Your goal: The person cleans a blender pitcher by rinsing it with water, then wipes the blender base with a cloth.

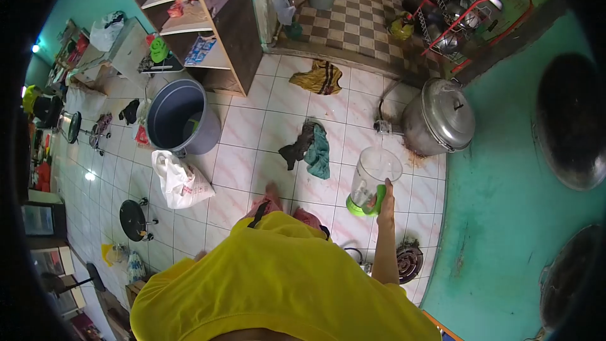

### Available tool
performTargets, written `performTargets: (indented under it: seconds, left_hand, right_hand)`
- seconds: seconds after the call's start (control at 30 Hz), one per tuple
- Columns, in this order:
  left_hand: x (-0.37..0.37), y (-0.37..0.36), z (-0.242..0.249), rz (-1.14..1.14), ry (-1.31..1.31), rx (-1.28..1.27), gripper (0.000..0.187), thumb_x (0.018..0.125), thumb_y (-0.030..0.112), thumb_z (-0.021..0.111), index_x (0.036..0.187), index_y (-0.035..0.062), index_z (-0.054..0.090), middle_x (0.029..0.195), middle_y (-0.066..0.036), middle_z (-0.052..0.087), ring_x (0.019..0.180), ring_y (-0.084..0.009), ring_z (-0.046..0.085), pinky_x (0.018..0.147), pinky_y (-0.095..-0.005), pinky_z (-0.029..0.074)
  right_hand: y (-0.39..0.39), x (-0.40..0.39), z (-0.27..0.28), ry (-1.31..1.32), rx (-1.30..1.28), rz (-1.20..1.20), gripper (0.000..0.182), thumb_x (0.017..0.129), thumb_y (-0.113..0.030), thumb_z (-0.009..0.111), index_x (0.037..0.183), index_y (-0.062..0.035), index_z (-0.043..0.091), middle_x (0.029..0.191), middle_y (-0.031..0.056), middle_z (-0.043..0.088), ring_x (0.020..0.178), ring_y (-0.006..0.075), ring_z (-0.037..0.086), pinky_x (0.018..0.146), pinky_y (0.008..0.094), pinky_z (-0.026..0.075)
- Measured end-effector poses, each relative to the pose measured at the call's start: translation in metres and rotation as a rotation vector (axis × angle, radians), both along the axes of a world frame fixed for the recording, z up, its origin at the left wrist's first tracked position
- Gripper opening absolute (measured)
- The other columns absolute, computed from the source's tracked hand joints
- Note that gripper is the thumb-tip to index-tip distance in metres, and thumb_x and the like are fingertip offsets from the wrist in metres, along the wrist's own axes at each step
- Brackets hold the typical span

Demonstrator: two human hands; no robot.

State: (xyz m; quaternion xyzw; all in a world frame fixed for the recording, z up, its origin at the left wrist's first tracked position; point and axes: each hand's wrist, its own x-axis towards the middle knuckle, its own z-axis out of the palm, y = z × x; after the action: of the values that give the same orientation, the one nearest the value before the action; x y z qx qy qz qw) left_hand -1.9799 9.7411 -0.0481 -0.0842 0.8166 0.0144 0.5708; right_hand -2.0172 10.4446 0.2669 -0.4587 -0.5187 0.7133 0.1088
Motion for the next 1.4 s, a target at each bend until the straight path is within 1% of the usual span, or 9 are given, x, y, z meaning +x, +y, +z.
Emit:
performTargets:
  seconds: [0.2,0.47,0.73,1.03,1.13,1.2,1.27,1.33,1.4]
  left_hand:
    - [-0.064,-0.039,-0.033,0.078,-0.054,0.057,0.031,0.073,0.036,0.050,0.072,0.0061,0.059,0.070,-0.015,0.059,0.065,-0.0264,0.059,0.055,-0.0383,0.046]
    - [-0.576,0.317,0.081,-0.389,0.671,0.544,0.017,0.060,0.023,0.058,0.066,0.0070,0.058,0.068,-0.015,0.057,0.068,-0.0318,0.055,0.060,-0.0400,0.044]
    - [-0.714,0.606,0.232,-0.287,0.957,1.096,0.015,0.072,0.020,0.044,0.068,0.0093,0.054,0.067,-0.013,0.056,0.066,-0.0301,0.055,0.058,-0.0389,0.043]
    - [-0.578,0.396,0.049,-0.465,0.602,0.221,0.028,0.064,0.036,0.054,0.071,0.0099,0.060,0.073,-0.013,0.060,0.068,-0.0261,0.058,0.060,-0.0358,0.045]
    - [-0.559,0.342,0.092,-0.019,-0.240,0.210,0.020,0.065,0.028,0.060,0.077,0.0119,0.063,0.073,-0.006,0.063,0.068,-0.0178,0.060,0.063,-0.0299,0.047]
    - [-0.554,0.286,0.012,-0.384,-0.260,0.317,0.020,0.066,0.023,0.061,0.080,0.0092,0.063,0.072,-0.008,0.063,0.062,-0.0192,0.061,0.061,-0.0295,0.047]
    - [-0.606,0.316,0.035,0.328,-0.265,0.222,0.017,0.068,0.022,0.060,0.077,0.0074,0.063,0.067,-0.013,0.061,0.059,-0.0213,0.060,0.058,-0.0315,0.047]
    - [-0.670,0.334,0.001,-0.400,0.377,0.187,0.034,0.074,0.040,0.048,0.079,0.0095,0.062,0.082,-0.012,0.061,0.077,-0.0258,0.057,0.064,-0.0371,0.044]
    - [-0.745,0.368,-0.063,-0.004,0.469,0.383,0.036,0.071,0.043,0.052,0.080,0.0081,0.058,0.082,-0.011,0.059,0.073,-0.0291,0.057,0.059,-0.0378,0.046]
  right_hand:
    - [0.031,-0.060,-0.039,-0.012,-0.078,0.113,0.057,0.076,-0.050,0.040,0.110,-0.0047,0.034,0.056,0.0117,0.049,0.041,0.0180,0.046,0.042,0.0287,0.042]
    - [0.048,-0.121,-0.063,-0.111,0.044,-0.104,0.055,0.072,-0.051,0.048,0.079,0.0044,0.053,0.051,0.0116,0.051,0.036,0.0154,0.044,0.038,0.0261,0.038]
    - [0.128,-0.211,-0.040,-0.321,0.035,-0.163,0.046,0.071,-0.045,0.053,0.065,0.0003,0.055,0.046,0.0102,0.049,0.031,0.0160,0.042,0.033,0.0275,0.037]
    - [0.245,-0.374,-0.054,-0.552,0.038,0.093,0.044,0.070,-0.040,0.053,0.059,0.0018,0.055,0.048,0.0096,0.052,0.035,0.0167,0.046,0.038,0.0270,0.038]
    - [0.272,-0.419,-0.063,-0.419,0.124,0.105,0.042,0.072,-0.039,0.051,0.064,0.0019,0.056,0.053,0.0106,0.054,0.038,0.0165,0.047,0.037,0.0278,0.038]
    - [0.282,-0.438,-0.076,-0.287,0.168,0.067,0.039,0.073,-0.037,0.050,0.068,0.0007,0.056,0.054,0.0100,0.054,0.040,0.0156,0.048,0.039,0.0270,0.037]
    - [0.277,-0.474,-0.047,-0.328,0.234,0.036,0.036,0.075,-0.034,0.047,0.072,0.0006,0.056,0.055,0.0092,0.055,0.041,0.0152,0.048,0.042,0.0265,0.037]
    - [0.287,-0.497,-0.062,-0.316,0.226,-0.015,0.035,0.075,-0.034,0.047,0.073,0.0003,0.055,0.055,0.0086,0.054,0.042,0.0148,0.047,0.043,0.0265,0.037]
    - [0.291,-0.515,-0.067,-0.292,0.215,-0.048,0.035,0.074,-0.034,0.046,0.072,-0.0002,0.055,0.055,0.0082,0.054,0.042,0.0146,0.047,0.044,0.0268,0.037]
